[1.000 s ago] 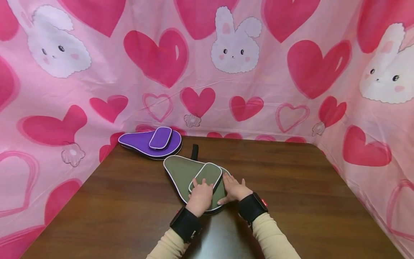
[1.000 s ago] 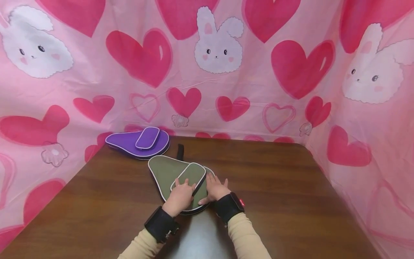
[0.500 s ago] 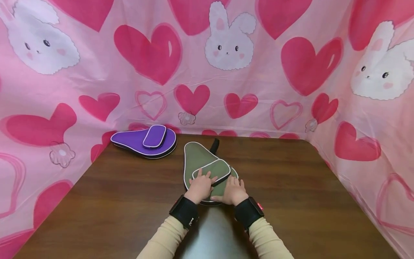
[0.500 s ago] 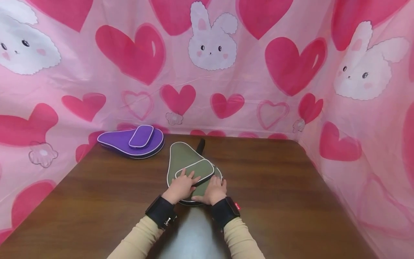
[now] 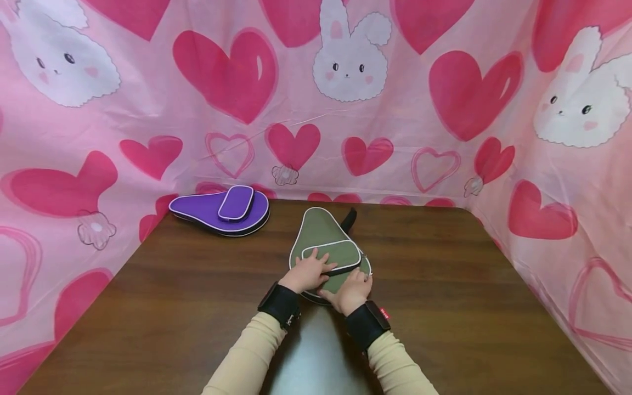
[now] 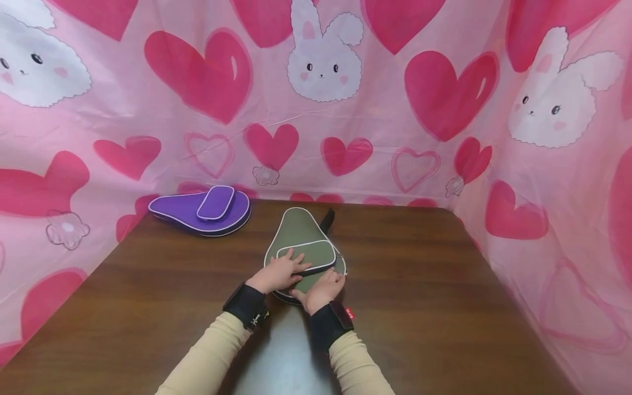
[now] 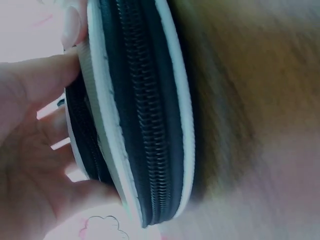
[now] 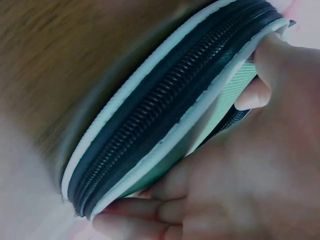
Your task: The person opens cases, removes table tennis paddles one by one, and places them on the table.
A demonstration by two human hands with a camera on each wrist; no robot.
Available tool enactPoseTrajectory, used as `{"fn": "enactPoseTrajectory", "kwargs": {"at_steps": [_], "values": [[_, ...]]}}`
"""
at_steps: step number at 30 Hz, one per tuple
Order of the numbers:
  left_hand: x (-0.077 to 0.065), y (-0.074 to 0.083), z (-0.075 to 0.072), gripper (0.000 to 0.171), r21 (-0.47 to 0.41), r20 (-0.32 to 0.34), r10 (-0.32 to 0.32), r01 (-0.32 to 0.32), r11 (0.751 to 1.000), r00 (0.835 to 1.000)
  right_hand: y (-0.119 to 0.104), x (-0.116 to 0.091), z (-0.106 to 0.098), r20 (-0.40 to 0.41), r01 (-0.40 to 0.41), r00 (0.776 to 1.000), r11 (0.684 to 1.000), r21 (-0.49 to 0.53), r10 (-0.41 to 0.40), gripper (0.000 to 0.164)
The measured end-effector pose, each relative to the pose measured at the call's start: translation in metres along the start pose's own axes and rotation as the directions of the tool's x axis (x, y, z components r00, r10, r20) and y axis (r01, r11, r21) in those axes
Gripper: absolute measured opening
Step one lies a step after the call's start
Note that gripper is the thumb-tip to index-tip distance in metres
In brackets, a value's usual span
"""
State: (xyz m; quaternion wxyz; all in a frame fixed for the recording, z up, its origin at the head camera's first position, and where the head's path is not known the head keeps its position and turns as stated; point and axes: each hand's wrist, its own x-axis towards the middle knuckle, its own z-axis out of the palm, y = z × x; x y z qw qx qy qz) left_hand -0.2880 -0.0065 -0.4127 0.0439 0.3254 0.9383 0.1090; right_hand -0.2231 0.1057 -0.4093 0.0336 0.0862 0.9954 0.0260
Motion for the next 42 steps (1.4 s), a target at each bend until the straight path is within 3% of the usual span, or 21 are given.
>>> {"fn": "enactPoseTrajectory", "kwargs": {"at_steps": [10,17,20,22,24,27,29,31,33,38,42], "values": [[0.000,-0.007,-0.001,0.039,-0.087,-0.026,0.082,-0.084,0.993,0.996,-0.010,-0.002,-0.002,-0.033,-0.094,0.995,0.996,0.013,0.094,0.103],[0.002,-0.009,-0.003,0.040,-0.141,-0.004,0.114,-0.113,0.983,0.993,-0.012,-0.007,-0.001,-0.080,-0.134,0.988,0.991,0.010,0.134,0.106],[0.003,-0.011,-0.004,0.040,-0.160,0.006,0.121,-0.118,0.980,0.993,-0.006,-0.005,-0.002,-0.084,-0.076,0.993,0.997,0.028,0.078,0.102],[0.004,-0.012,-0.003,0.040,-0.140,0.006,0.141,-0.138,0.981,0.990,0.005,-0.001,-0.006,-0.046,0.020,0.999,0.999,0.031,-0.018,0.094],[0.002,-0.013,-0.001,0.040,-0.122,0.003,0.152,-0.150,0.981,0.988,0.020,0.006,-0.011,0.012,0.142,0.990,0.988,0.063,-0.143,0.080],[-0.002,-0.015,0.004,0.041,-0.045,-0.001,0.164,-0.164,0.985,0.986,0.049,0.019,-0.017,0.083,0.300,0.943,0.930,0.212,-0.323,0.052],[-0.004,-0.015,0.006,0.043,-0.008,-0.001,0.155,-0.155,0.988,0.988,0.067,0.027,-0.018,0.093,0.327,0.920,0.878,0.349,-0.380,0.034],[-0.005,-0.017,0.006,0.047,0.025,0.003,0.147,-0.147,0.989,0.989,0.083,0.034,-0.016,0.076,0.324,0.915,0.833,0.448,-0.397,0.027],[-0.004,-0.018,0.004,0.051,0.023,0.016,0.129,-0.129,0.991,0.992,0.094,0.040,-0.013,0.072,0.303,0.921,0.819,0.487,-0.384,0.035],[0.006,-0.022,-0.004,0.059,-0.020,0.069,0.050,-0.049,0.999,0.996,0.108,0.055,0.004,0.093,0.279,0.931,0.851,0.445,-0.354,0.056],[0.016,-0.020,-0.003,0.061,-0.046,0.078,0.028,-0.024,0.999,0.997,0.116,0.064,0.017,0.007,0.332,0.929,0.841,0.428,-0.370,0.052]]}}
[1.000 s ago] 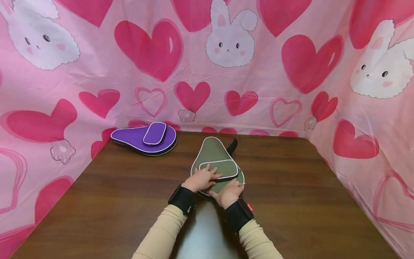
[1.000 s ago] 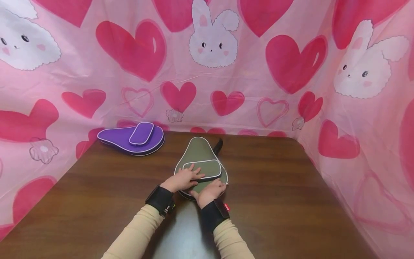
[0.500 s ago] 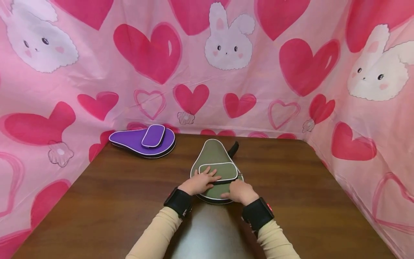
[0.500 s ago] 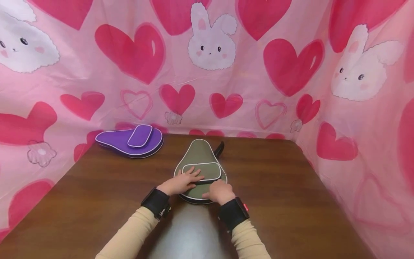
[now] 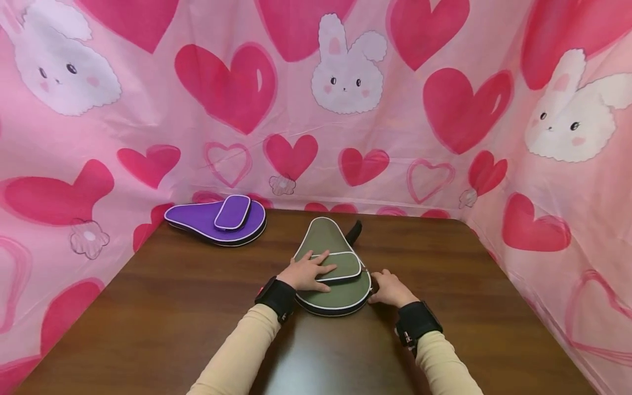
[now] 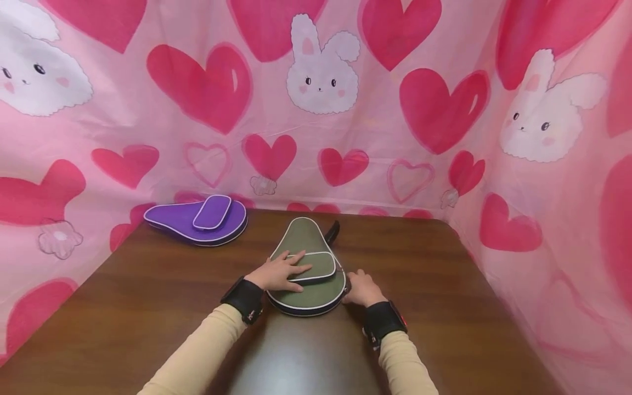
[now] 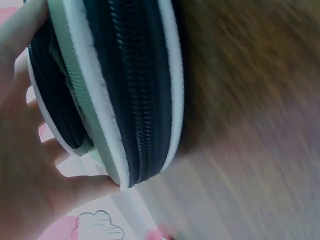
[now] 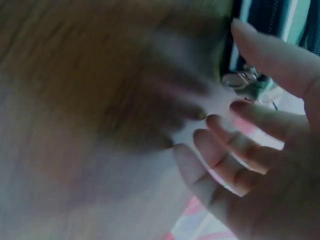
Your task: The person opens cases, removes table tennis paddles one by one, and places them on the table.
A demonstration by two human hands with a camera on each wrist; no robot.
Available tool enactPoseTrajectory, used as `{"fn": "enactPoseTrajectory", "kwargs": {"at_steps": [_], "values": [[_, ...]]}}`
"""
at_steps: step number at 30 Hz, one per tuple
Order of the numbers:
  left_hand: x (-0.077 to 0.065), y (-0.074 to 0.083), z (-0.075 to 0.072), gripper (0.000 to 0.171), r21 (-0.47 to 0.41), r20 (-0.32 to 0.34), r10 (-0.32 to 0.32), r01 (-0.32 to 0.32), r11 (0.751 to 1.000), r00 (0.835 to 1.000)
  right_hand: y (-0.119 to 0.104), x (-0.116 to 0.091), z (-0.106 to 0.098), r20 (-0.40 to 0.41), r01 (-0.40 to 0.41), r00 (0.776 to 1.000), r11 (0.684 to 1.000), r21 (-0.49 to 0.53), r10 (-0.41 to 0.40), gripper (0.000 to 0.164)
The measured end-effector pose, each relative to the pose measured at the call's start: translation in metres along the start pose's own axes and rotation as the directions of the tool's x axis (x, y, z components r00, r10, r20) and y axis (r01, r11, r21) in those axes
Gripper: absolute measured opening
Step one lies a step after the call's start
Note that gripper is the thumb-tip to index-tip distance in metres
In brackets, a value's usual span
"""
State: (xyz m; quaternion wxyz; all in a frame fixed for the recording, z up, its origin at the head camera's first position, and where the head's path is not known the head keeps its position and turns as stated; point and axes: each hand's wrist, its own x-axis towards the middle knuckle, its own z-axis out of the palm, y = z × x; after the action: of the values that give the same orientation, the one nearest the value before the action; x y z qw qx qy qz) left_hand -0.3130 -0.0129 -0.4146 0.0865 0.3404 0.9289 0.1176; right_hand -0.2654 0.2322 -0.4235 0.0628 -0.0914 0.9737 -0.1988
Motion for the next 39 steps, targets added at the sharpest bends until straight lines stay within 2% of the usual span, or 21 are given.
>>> {"fn": "enactPoseTrajectory", "kwargs": {"at_steps": [5,8,13,19,23,26,31,36,39], "values": [[0.006,0.002,0.003,0.063,0.013,-0.010,-0.013,0.013,1.000,1.000,0.008,0.006,0.003,-0.076,0.060,0.995,0.996,-0.065,-0.065,0.015],[0.007,0.003,0.003,0.063,0.006,-0.021,-0.020,0.020,1.000,1.000,0.007,0.007,0.003,-0.109,0.058,0.991,0.988,-0.144,-0.074,0.006],[0.005,-0.001,0.007,0.063,-0.006,-0.026,-0.032,0.032,0.999,0.999,0.005,0.006,0.007,-0.118,0.060,0.989,0.967,-0.246,-0.092,0.004],[0.002,-0.005,0.006,0.062,-0.040,-0.038,-0.048,0.046,0.998,0.998,0.000,0.003,0.010,-0.063,0.047,0.996,0.980,-0.194,-0.060,0.006],[0.004,-0.002,0.005,0.062,-0.042,-0.034,-0.034,0.033,0.999,0.999,-0.004,-0.007,0.011,-0.069,-0.010,0.998,0.983,-0.182,-0.003,0.011],[0.005,0.001,0.004,0.062,-0.037,-0.032,-0.027,0.026,0.999,0.999,-0.009,-0.016,0.013,-0.091,-0.022,0.996,0.979,-0.200,0.003,0.014],[0.006,0.002,0.003,0.062,-0.025,-0.033,-0.033,0.032,0.999,0.999,-0.024,-0.029,0.020,-0.072,0.008,0.997,0.977,-0.212,-0.024,0.017],[0.005,0.002,0.003,0.062,-0.018,-0.043,-0.037,0.036,0.999,0.998,-0.042,-0.036,0.028,-0.011,0.081,0.997,0.987,-0.139,-0.083,0.022],[0.006,0.001,0.004,0.062,-0.026,-0.048,-0.029,0.027,0.999,0.998,-0.047,-0.037,0.032,-0.026,0.084,0.996,0.991,-0.109,-0.087,0.023]]}}
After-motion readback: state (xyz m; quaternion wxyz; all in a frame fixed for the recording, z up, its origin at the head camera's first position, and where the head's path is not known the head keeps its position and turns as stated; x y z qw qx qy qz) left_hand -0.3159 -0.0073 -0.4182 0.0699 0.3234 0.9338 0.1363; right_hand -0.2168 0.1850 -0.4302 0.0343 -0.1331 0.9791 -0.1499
